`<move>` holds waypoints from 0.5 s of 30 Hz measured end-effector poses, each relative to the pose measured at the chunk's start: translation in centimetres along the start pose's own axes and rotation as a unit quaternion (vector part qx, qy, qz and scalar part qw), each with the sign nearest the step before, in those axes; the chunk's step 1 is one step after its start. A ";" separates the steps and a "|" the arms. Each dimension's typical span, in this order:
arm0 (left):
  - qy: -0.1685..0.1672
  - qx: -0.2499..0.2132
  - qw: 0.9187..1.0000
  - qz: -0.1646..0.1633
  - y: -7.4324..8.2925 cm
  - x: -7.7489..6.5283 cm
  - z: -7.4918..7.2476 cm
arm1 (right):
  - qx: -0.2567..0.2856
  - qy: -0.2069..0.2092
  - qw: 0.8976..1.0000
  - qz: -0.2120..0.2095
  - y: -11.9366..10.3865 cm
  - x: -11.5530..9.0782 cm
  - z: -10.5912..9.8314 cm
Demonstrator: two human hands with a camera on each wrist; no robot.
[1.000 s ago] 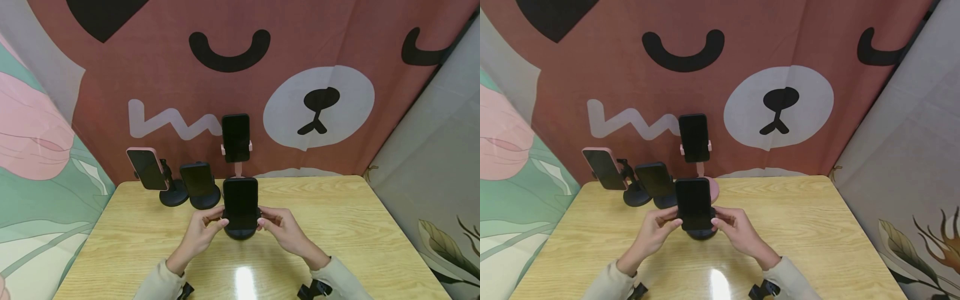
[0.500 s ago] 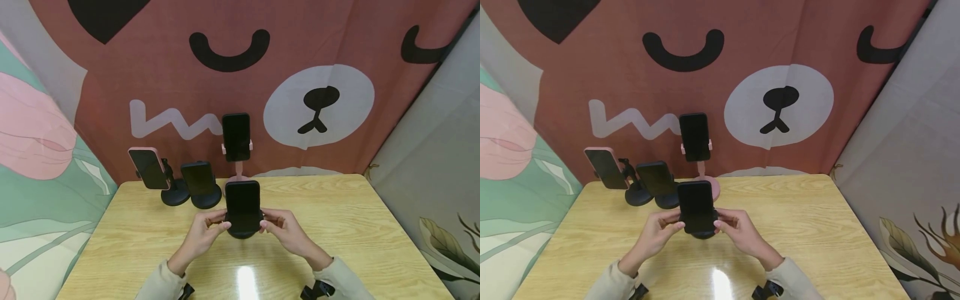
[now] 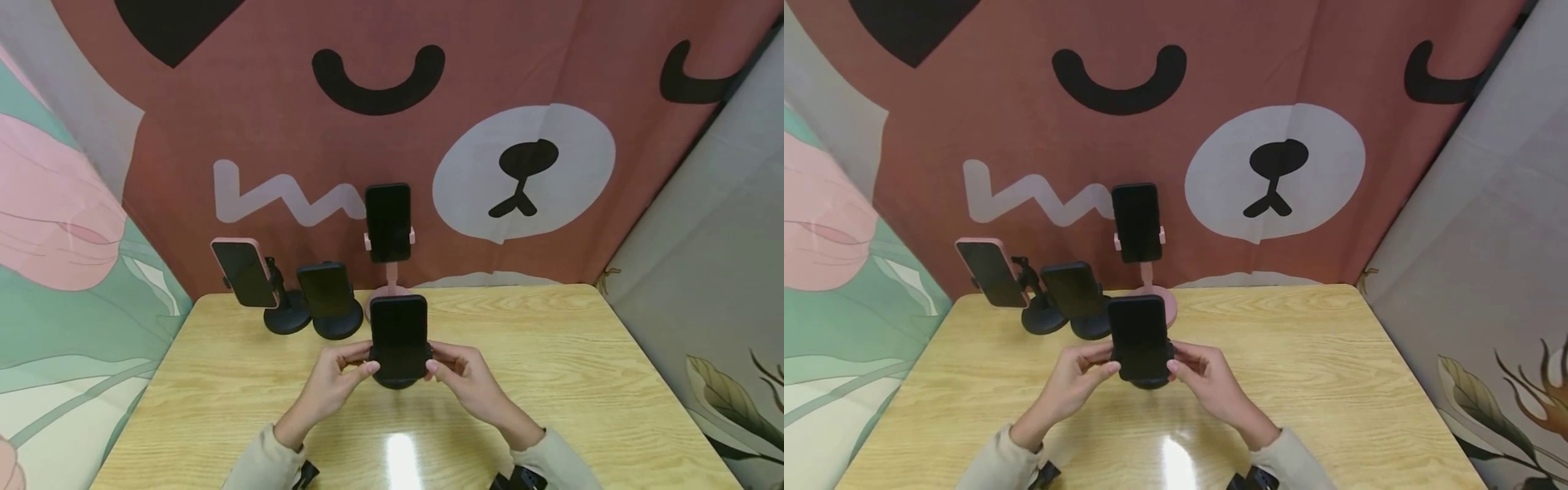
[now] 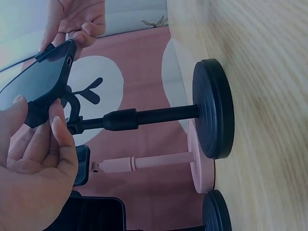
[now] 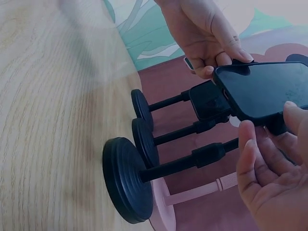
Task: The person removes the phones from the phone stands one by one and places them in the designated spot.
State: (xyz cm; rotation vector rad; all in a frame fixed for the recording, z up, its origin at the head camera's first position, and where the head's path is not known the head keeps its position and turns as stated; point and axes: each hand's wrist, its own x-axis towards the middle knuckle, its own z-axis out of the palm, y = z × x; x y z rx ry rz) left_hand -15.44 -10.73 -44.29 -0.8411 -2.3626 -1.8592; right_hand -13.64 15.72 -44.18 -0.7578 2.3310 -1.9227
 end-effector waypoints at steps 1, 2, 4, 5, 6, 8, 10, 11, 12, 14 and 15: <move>0.000 0.000 1.000 0.002 0.0 0.0 0.0 | -0.001 0.002 1.000 0.002 -0.1 -0.1 0.0; 0.000 0.000 1.000 0.003 0.0 0.0 0.0 | -0.001 0.004 1.000 0.006 -0.2 -0.1 0.1; 0.000 0.001 1.000 0.002 0.0 0.0 0.1 | -0.003 0.005 1.000 0.012 -0.3 -0.2 0.1; 0.000 0.000 1.000 0.002 0.0 0.0 0.1 | -0.005 0.006 1.000 0.015 -0.5 -0.2 0.1; 0.000 -0.001 1.000 -0.001 0.0 0.0 0.1 | -0.008 0.008 1.000 0.018 -0.6 -0.2 0.1; 0.002 -0.001 1.000 -0.006 0.1 0.0 0.1 | -0.017 0.015 0.999 0.024 -0.9 -0.2 0.1; 0.002 -0.001 1.000 -0.009 0.2 0.0 0.0 | -0.028 0.024 0.999 0.021 -1.2 -0.2 0.0; 0.001 0.001 1.000 -0.011 0.2 0.0 0.0 | -0.034 0.029 0.999 0.019 -1.3 -0.2 -0.1; 0.002 0.004 1.000 -0.015 0.3 0.0 0.0 | -0.039 0.036 0.998 0.017 -1.4 -0.2 -0.2; 0.001 0.009 1.000 -0.020 0.4 0.0 -0.1 | -0.048 0.048 0.998 0.012 -1.7 -0.1 -0.4; 0.000 0.010 1.000 -0.022 0.4 0.0 -0.1 | -0.052 0.053 0.997 0.008 -1.8 -0.1 -0.5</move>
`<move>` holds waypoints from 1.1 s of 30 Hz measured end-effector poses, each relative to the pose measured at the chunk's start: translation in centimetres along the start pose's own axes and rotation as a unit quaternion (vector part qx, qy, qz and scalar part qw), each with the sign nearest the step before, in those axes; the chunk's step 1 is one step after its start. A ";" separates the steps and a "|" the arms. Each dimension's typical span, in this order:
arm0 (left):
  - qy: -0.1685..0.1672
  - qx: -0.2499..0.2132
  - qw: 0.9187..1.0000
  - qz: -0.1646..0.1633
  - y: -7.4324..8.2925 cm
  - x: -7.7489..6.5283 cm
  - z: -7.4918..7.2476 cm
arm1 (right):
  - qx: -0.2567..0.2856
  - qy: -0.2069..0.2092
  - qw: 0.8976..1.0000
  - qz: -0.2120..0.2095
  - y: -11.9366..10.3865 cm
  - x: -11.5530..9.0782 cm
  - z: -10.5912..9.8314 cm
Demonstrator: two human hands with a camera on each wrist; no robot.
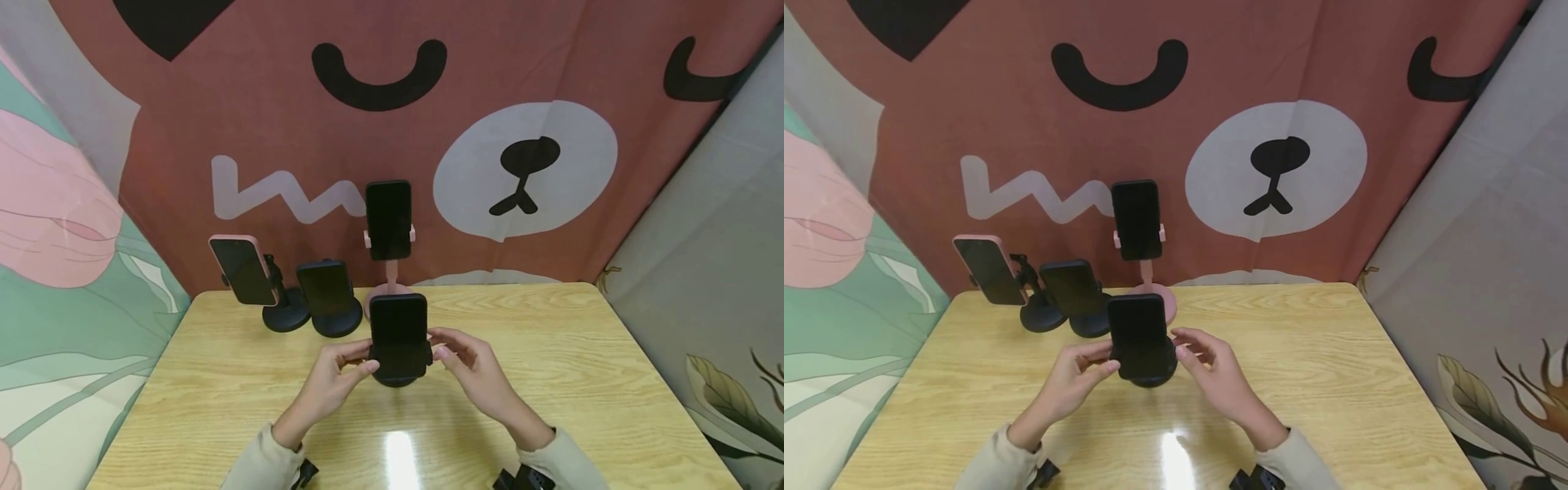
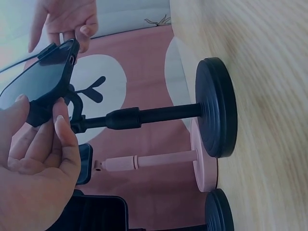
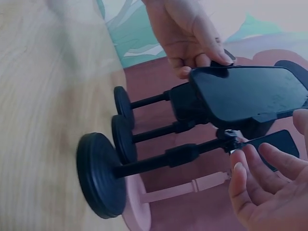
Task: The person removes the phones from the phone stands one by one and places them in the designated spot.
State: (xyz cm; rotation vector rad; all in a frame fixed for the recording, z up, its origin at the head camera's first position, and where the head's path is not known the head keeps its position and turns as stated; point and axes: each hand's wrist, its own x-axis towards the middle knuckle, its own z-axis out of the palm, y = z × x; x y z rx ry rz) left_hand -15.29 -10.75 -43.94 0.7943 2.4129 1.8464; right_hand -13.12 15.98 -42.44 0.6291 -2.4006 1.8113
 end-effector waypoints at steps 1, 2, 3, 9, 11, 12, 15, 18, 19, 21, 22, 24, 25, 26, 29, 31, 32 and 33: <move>-0.001 0.001 1.000 -0.002 0.0 0.0 0.0 | -0.003 0.004 1.000 -0.002 -0.1 0.1 -0.1; -0.002 0.002 1.000 -0.005 0.1 0.0 -0.1 | -0.007 0.009 1.000 -0.004 -0.3 0.1 -0.2; -0.003 0.001 1.000 -0.008 0.1 -0.1 -0.1 | -0.009 0.013 1.000 -0.005 -0.4 0.2 -0.3; -0.008 0.001 1.000 -0.013 0.0 -0.2 -0.1 | -0.022 0.021 0.999 -0.011 -1.2 0.5 -0.6; -0.008 0.004 1.000 -0.013 0.0 -0.2 -0.1 | -0.029 0.027 0.999 -0.014 -1.6 0.7 -0.7; -0.009 0.005 1.000 -0.013 0.0 -0.2 -0.1 | -0.033 0.030 0.999 -0.016 -1.8 0.7 -0.7; -0.010 0.007 1.000 -0.011 -0.1 -0.2 -0.1 | -0.054 0.045 0.997 -0.025 -2.6 0.9 -0.8; -0.010 0.009 1.000 -0.011 -0.1 -0.2 -0.1 | -0.074 0.061 0.995 -0.040 -3.6 1.1 -0.8; -0.010 0.010 1.000 -0.012 0.0 -0.2 -0.1 | -0.081 0.066 0.993 -0.048 -3.9 1.1 -0.7; -0.010 0.012 1.000 -0.014 0.0 -0.2 -0.1 | -0.091 0.076 0.991 -0.061 -4.7 1.2 -0.7; -0.010 0.013 1.000 -0.015 0.1 -0.2 -0.1 | -0.099 0.080 0.989 -0.069 -5.1 1.3 -0.6; -0.011 0.014 1.000 -0.015 0.1 -0.2 -0.1 | -0.116 0.088 0.986 -0.087 -5.9 1.4 -0.5; -0.011 0.014 1.000 -0.015 0.1 -0.2 -0.1 | -0.126 0.091 0.983 -0.095 -6.3 1.5 -0.3; -0.011 0.012 1.000 -0.014 0.0 -0.2 -0.1 | -0.140 0.093 0.980 -0.105 -6.7 1.6 -0.2; -0.012 0.004 1.000 -0.003 -0.1 -0.1 -0.1 | -0.184 0.087 0.970 -0.131 -7.9 2.0 0.5; -0.012 -0.002 1.000 0.004 -0.1 -0.1 -0.1 | -0.225 0.080 0.960 -0.146 -8.6 2.3 1.0; -0.012 -0.006 1.000 0.008 -0.1 -0.1 -0.1 | -0.246 0.076 0.954 -0.150 -8.9 2.5 1.3; -0.012 -0.008 1.000 0.011 -0.2 -0.1 -0.1 | -0.267 0.073 0.949 -0.153 -9.1 2.6 1.6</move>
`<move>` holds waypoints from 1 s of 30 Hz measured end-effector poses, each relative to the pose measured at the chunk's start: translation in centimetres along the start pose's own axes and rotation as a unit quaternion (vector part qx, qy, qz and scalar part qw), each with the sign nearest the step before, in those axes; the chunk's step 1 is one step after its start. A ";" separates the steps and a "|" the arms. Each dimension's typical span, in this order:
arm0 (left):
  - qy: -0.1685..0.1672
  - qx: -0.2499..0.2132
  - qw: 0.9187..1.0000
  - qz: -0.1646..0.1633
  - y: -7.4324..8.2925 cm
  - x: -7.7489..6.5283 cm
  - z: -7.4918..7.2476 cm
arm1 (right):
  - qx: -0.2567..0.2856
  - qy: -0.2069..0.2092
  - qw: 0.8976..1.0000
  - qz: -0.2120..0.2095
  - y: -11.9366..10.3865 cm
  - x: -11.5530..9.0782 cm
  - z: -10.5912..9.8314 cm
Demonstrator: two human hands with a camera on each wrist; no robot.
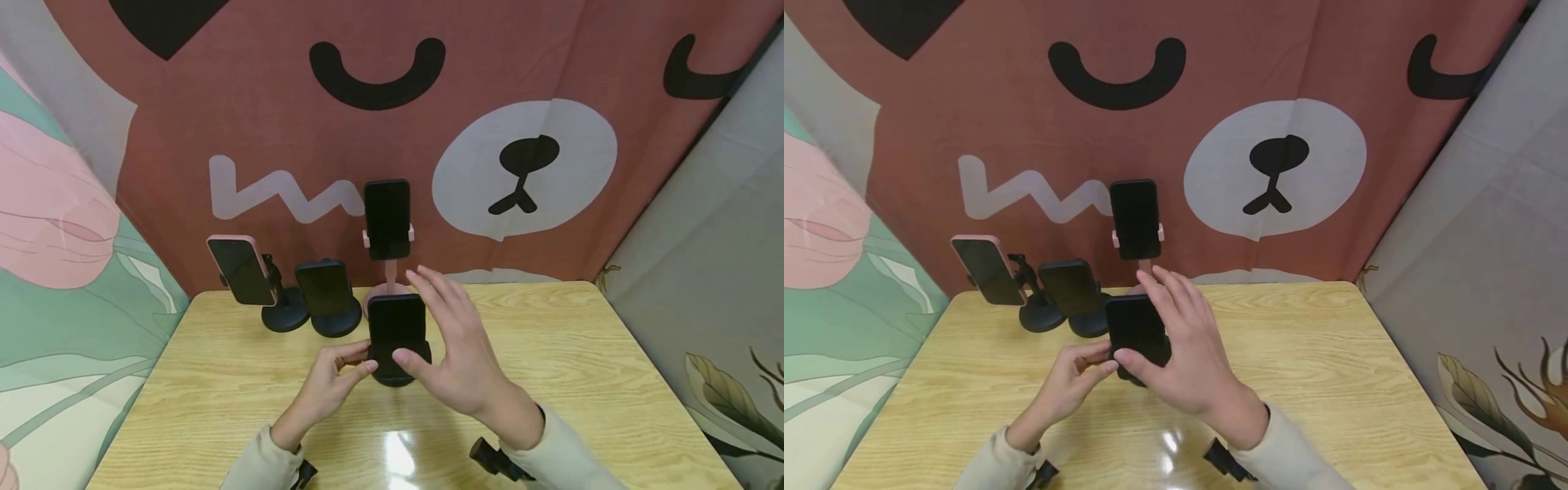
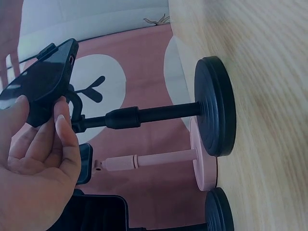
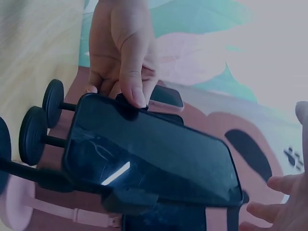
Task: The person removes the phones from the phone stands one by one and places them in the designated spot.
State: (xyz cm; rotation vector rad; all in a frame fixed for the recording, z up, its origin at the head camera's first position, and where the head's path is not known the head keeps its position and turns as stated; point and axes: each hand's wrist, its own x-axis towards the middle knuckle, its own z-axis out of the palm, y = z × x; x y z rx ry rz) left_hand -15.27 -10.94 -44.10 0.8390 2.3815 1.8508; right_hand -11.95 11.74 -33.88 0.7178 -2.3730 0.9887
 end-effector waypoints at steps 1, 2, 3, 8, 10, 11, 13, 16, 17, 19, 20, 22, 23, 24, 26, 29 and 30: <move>0.000 -0.001 1.000 0.001 0.0 0.0 0.0 | -0.024 -0.004 1.000 -0.005 -0.3 0.2 0.2; 0.000 -0.003 1.000 0.002 0.0 0.0 0.0 | -0.049 -0.007 0.999 -0.011 -0.6 0.3 0.3; 0.000 -0.003 1.000 0.002 0.0 0.0 0.0 | -0.073 -0.010 0.997 -0.013 -0.8 0.5 0.5; 0.000 -0.002 1.000 0.005 0.2 -0.1 -0.1 | -0.164 -0.027 0.986 -0.018 -1.6 1.1 1.8; 0.000 -0.002 1.000 0.012 0.2 -0.1 -0.1 | -0.184 -0.030 0.982 -0.020 -1.8 1.3 2.3; 0.000 -0.003 1.000 0.016 0.2 -0.1 -0.1 | -0.192 -0.029 0.981 -0.023 -1.9 1.4 2.6; -0.002 -0.005 1.000 0.028 0.1 -0.1 -0.1 | -0.207 -0.028 0.977 -0.029 -2.0 1.6 3.1; -0.003 -0.003 0.999 0.047 0.0 -0.1 0.0 | -0.231 -0.031 0.972 -0.040 -2.1 1.9 3.7; -0.002 -0.001 0.999 0.050 0.0 -0.1 0.0 | -0.239 -0.033 0.970 -0.041 -2.2 2.0 3.8; 0.001 0.007 0.998 0.056 -0.1 -0.1 0.0 | -0.253 -0.040 0.966 -0.038 -2.1 2.1 4.1; 0.001 0.010 0.998 0.056 -0.1 -0.1 0.0 | -0.259 -0.043 0.964 -0.035 -2.1 2.2 4.2; 0.001 0.013 0.999 0.052 0.0 -0.1 0.0 | -0.271 -0.047 0.961 -0.027 -2.1 2.3 4.4; 0.001 0.016 0.999 0.045 0.0 -0.1 0.0 | -0.275 -0.049 0.960 -0.022 -2.1 2.4 4.5; 0.000 0.017 0.999 0.039 0.1 -0.1 0.0 | -0.280 -0.049 0.959 -0.018 -2.0 2.4 4.6; -0.001 0.019 0.999 0.028 0.2 -0.1 0.0 | -0.289 -0.046 0.956 -0.015 -2.0 2.5 4.8; -0.001 0.026 1.000 0.013 0.3 0.0 0.0 | -0.302 -0.037 0.952 -0.012 -1.8 2.5 5.2; -0.001 0.029 1.000 0.009 0.3 0.0 0.0 | -0.307 -0.032 0.951 -0.014 -1.7 2.5 5.3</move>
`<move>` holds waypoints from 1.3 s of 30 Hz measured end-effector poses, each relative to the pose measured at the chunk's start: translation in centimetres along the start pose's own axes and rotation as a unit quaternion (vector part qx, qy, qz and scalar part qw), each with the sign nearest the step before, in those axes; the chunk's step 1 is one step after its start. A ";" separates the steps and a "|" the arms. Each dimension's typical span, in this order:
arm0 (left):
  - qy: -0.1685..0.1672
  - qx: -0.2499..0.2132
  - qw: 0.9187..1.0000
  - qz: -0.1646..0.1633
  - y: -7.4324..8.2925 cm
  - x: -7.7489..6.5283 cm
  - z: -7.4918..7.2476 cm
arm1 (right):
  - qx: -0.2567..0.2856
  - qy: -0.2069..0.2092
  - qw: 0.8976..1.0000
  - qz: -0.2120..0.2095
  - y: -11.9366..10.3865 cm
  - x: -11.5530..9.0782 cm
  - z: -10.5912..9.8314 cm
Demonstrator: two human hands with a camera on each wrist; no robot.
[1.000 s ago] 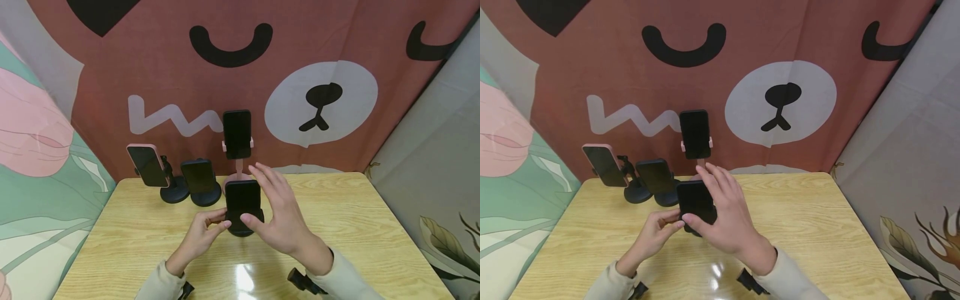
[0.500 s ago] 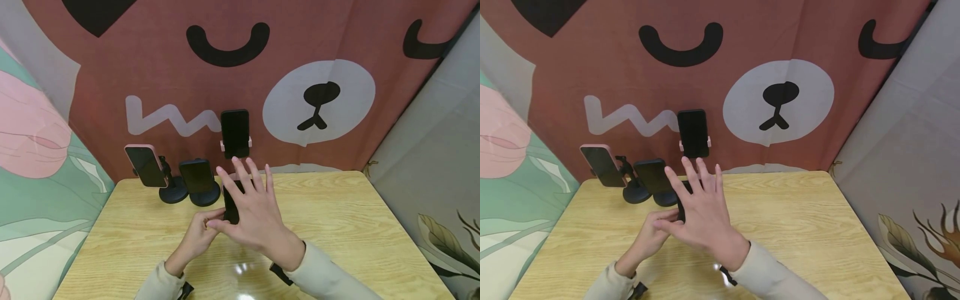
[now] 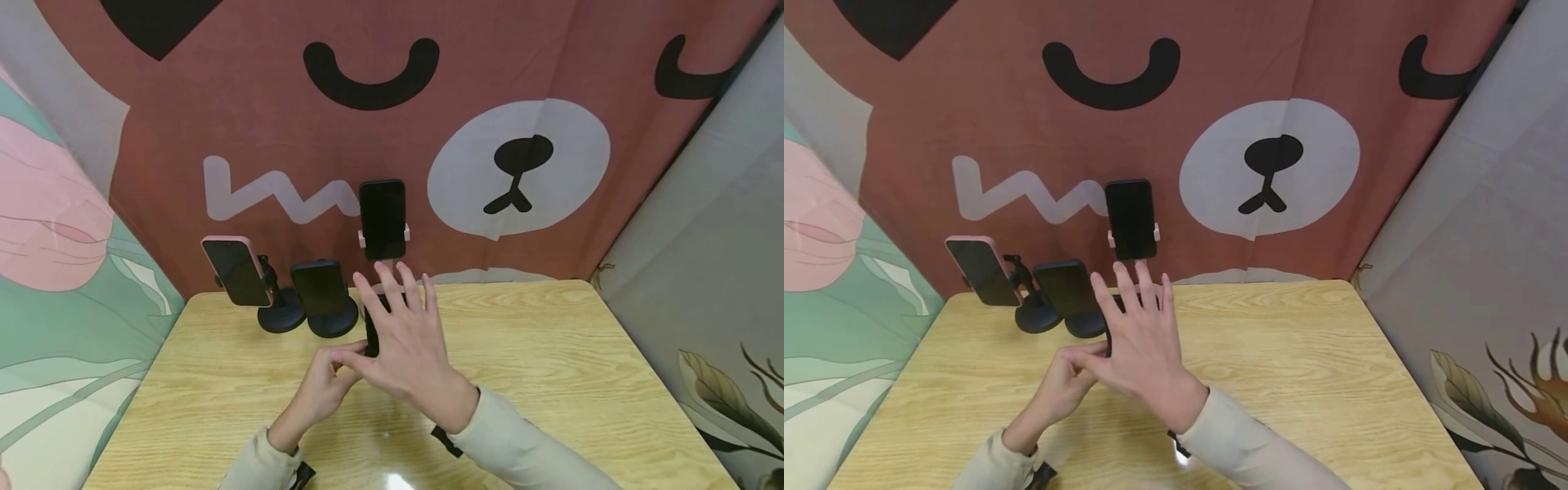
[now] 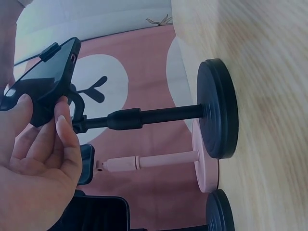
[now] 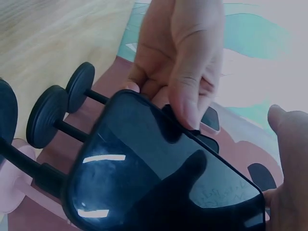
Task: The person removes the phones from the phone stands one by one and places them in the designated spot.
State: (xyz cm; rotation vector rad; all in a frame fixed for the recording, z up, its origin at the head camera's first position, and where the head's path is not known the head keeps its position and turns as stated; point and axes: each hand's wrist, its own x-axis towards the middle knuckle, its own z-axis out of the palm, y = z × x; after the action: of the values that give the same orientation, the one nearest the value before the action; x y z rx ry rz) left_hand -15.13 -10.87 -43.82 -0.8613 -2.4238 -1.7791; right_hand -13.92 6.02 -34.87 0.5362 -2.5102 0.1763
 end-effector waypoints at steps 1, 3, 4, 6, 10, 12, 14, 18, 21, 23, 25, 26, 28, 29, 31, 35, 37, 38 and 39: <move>0.001 0.004 1.000 -0.003 0.0 0.0 0.0 | -0.005 0.006 1.000 0.001 0.0 0.0 0.2; 0.001 0.012 1.000 -0.008 0.0 0.0 0.0 | -0.012 0.021 1.000 0.002 -0.2 0.0 0.4; 0.002 0.016 1.000 -0.010 0.0 -0.1 0.0 | -0.014 0.028 1.000 0.003 -0.3 0.0 0.6; 0.004 0.020 1.000 -0.015 0.0 -0.1 0.0 | -0.020 0.038 0.999 0.005 -0.4 0.0 0.8; 0.011 0.023 0.999 -0.021 0.1 -0.3 0.0 | -0.027 0.048 0.998 0.009 -0.6 0.0 1.1; 0.015 0.020 0.999 -0.020 0.1 -0.3 0.0 | -0.029 0.054 0.998 0.010 -0.7 0.1 1.3; 0.018 0.015 1.000 -0.014 0.0 -0.3 0.0 | -0.028 0.061 0.998 0.010 -0.7 0.1 1.5; 0.019 0.000 1.000 -0.001 -0.1 -0.3 0.1 | -0.029 0.070 0.997 0.011 -0.7 0.2 1.9; 0.017 -0.003 1.000 0.008 0.0 -0.4 0.1 | -0.027 0.074 0.997 0.014 -0.7 0.2 2.1; 0.014 -0.006 1.000 0.011 0.0 -0.4 0.0 | -0.022 0.076 0.997 0.015 -0.6 0.3 2.2; 0.010 -0.011 1.000 0.012 -0.1 -0.3 0.0 | -0.017 0.081 0.996 0.015 -0.6 0.3 2.3; 0.008 -0.014 1.000 0.011 -0.1 -0.3 0.0 | -0.016 0.083 0.996 0.015 -0.6 0.3 2.3; 0.006 -0.018 1.000 0.010 -0.1 -0.3 -0.1 | -0.014 0.084 0.996 0.014 -0.5 0.3 2.3; 0.005 -0.019 1.000 0.009 -0.1 -0.3 -0.1 | -0.014 0.085 0.996 0.014 -0.6 0.3 2.4; 0.006 -0.015 1.000 0.007 -0.2 -0.4 -0.1 | -0.015 0.084 0.996 0.014 -0.6 0.3 2.4; 0.016 0.023 1.000 0.011 -0.1 -0.5 0.0 | -0.018 0.082 0.996 0.019 -0.7 0.4 2.3; 0.023 0.054 0.998 0.019 0.1 -0.5 0.1 | -0.025 0.078 0.996 0.023 -0.8 0.4 2.2; 0.026 0.071 0.997 0.024 0.2 -0.5 0.1 | -0.028 0.076 0.996 0.025 -0.8 0.5 2.1; 0.030 0.085 0.996 0.028 0.2 -0.5 0.2 | -0.032 0.072 0.997 0.027 -0.8 0.5 2.0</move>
State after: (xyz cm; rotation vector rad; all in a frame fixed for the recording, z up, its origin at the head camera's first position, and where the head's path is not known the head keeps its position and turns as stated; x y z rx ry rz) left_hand -14.52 -10.90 -43.85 -0.8375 -2.4434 -1.5294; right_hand -14.99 4.65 -36.29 0.4155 -2.3825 0.1499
